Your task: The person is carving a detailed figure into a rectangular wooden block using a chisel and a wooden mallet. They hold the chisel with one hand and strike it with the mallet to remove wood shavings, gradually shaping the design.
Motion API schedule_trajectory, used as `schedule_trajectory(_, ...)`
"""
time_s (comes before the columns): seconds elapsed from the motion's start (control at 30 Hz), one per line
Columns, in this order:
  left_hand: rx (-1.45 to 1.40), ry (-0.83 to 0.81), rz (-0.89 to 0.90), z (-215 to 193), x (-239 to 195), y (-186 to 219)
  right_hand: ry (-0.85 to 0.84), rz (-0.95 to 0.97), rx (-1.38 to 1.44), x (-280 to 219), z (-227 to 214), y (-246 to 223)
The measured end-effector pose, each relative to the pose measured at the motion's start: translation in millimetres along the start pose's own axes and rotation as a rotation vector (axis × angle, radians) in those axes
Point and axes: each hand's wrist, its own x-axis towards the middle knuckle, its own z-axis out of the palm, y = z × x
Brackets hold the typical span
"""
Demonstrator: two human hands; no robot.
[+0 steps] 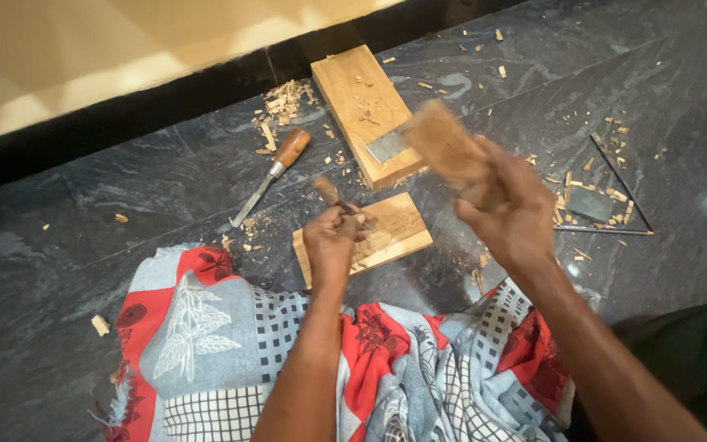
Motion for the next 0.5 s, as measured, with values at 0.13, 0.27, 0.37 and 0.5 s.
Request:
schedule_trajectory(0.13,0.002,-0.025,0.039,-1.5,2.4,-3.0,0.058,0.357,0.114,-19.1,-10.7,14.9)
schedule_trajectory(0.27,0.167,-0.012,0.001,4.1,1.4,-0.6,0.070,0.451,0.054,-24.6,-17.7,25.7)
schedule_trajectory(0.37,0.284,-0.021,-0.030,4.7,-3.3,6.2,0.087,0.413,0.141,-22.9,-17.0,28.2)
schedule_trajectory(0.5,0.424,0.008,0.042,5.9,-7.4,17.0,0.085,0.325,0.335,-23.7,-13.4,21.0)
